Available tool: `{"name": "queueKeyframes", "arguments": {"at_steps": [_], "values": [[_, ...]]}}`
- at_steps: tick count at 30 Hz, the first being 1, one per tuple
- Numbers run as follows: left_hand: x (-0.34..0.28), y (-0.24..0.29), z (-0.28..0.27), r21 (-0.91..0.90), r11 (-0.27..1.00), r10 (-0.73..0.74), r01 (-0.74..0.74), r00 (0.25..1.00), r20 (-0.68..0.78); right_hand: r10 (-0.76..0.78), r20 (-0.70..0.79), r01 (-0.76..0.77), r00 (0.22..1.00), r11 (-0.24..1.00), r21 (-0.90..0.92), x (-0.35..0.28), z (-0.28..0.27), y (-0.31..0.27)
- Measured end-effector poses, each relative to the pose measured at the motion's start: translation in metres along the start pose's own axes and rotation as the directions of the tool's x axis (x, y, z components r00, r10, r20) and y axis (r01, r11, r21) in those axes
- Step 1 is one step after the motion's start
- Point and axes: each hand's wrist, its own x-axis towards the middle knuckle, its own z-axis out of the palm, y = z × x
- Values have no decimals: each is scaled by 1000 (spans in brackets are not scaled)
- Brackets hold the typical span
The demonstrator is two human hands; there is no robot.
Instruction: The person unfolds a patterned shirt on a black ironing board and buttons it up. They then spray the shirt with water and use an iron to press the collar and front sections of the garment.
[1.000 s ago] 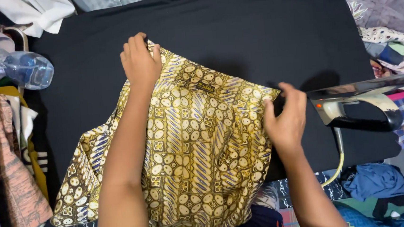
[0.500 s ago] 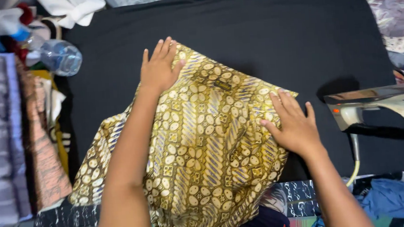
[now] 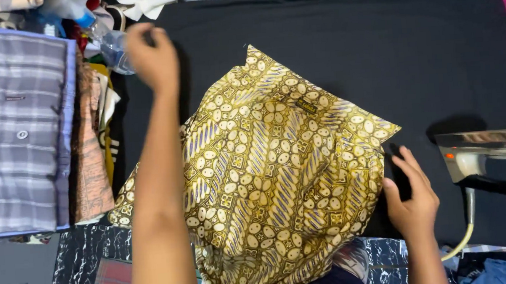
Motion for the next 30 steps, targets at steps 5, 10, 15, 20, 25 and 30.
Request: {"name": "queueKeyframes", "arguments": {"at_steps": [5,10,15,20,25,30], "values": [[31,-91,6,192,851,-443,489,865,-236,-1,-177,18,984,996,90,-7,0,-3],[45,-123,26,160,753,-601,639,766,-228,-8,-180,6,984,1000,-14,-4,7,7],[36,-148,40,55,871,-445,488,833,-330,80,-190,-78,979,997,20,-5,8,10],[22,-84,12,-385,870,-394,306,903,-171,121,-196,-118,973,993,29,-5,9,12],[42,-8,-34,-466,877,-92,117,993,76,116,-183,-110,976,993,44,-4,8,11],[60,20,-78,-464,767,-173,443,839,515,143,-188,-135,972,989,55,-3,8,9]]}}
